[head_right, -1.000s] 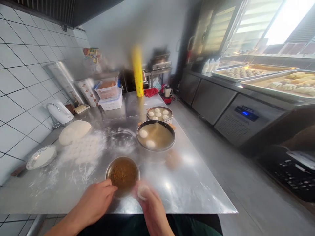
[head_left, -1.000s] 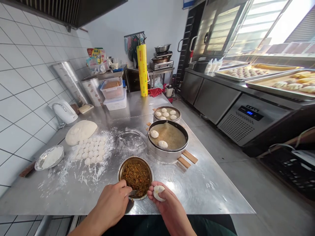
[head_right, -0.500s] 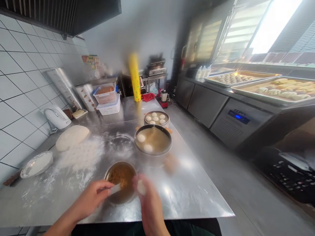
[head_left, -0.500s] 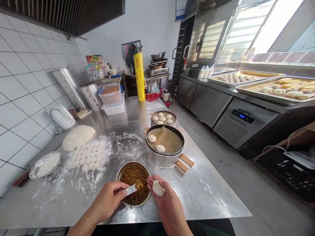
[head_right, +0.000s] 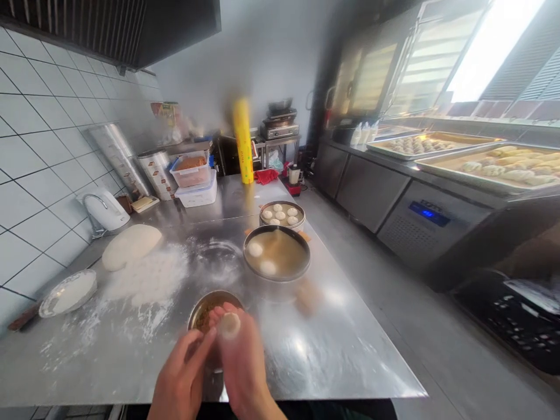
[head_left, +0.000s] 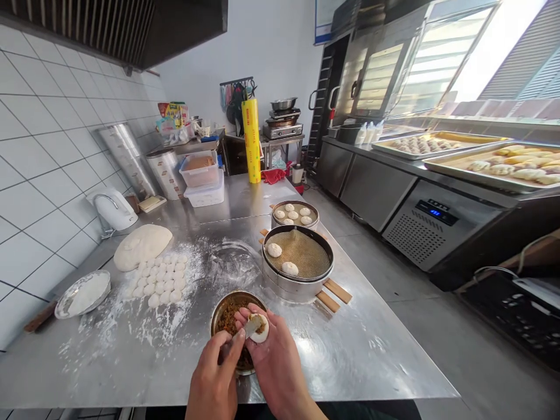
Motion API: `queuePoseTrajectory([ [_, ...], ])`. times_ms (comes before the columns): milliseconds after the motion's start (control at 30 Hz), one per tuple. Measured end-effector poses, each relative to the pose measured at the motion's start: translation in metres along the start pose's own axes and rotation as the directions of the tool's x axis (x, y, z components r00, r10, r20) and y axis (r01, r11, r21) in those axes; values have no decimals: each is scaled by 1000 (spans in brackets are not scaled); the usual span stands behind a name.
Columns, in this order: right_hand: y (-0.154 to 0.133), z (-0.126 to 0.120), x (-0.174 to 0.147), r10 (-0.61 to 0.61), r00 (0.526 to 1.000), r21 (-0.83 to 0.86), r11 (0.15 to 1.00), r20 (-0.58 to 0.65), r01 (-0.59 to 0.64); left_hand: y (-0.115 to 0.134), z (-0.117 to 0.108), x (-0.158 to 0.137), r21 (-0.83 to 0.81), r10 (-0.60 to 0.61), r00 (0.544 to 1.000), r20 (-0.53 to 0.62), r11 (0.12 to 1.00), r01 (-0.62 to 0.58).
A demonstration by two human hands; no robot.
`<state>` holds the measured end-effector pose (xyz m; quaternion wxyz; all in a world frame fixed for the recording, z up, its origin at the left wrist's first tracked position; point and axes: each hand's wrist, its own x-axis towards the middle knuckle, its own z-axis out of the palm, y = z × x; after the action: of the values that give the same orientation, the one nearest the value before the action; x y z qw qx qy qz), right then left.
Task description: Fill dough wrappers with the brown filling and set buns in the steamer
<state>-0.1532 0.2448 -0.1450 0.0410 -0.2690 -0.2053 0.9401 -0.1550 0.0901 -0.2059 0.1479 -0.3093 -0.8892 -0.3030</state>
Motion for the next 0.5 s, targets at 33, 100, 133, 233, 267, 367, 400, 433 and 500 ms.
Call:
queuePoseTrajectory([
  [33, -1, 1, -2, 13, 1000, 16, 1000, -4, -13, -1, 5, -5, 52, 33, 999, -30, 998, -32],
  [100, -3, 3, -5, 23, 1000, 43, 999, 2, -23, -4, 10, -13, 125, 78, 996, -51, 990, -71],
  [133, -4, 3, -6, 17, 1000, 45, 999, 5, -18, -4, 11, -16, 147, 92, 995, -49, 986, -84],
  [233, -4, 0, -7, -17, 1000, 19, 1000, 6, 17, -5, 5, -18, 200, 114, 993, -19, 974, -108],
  [267, -4, -2, -7, -25, 1000, 10, 1000, -3, 25, -4, 1, -17, 215, 118, 993, -10, 970, -113],
  [367, -3, -9, -5, -49, 999, -11, 999, -23, 49, -2, -12, -13, 219, 123, 992, -12, 969, -118],
  [400, -2, -11, -5, -58, 998, -17, 998, -23, 58, -1, -15, -11, 192, 119, 993, -13, 975, -114],
  [433, -2, -12, -4, -67, 998, -16, 998, -18, 67, 0, -17, -9, 156, 110, 994, -13, 982, -107],
  [500, -1, -13, -4, -67, 998, 2, 998, -7, 67, 3, -16, -5, 92, 91, 996, -8, 992, -90],
])
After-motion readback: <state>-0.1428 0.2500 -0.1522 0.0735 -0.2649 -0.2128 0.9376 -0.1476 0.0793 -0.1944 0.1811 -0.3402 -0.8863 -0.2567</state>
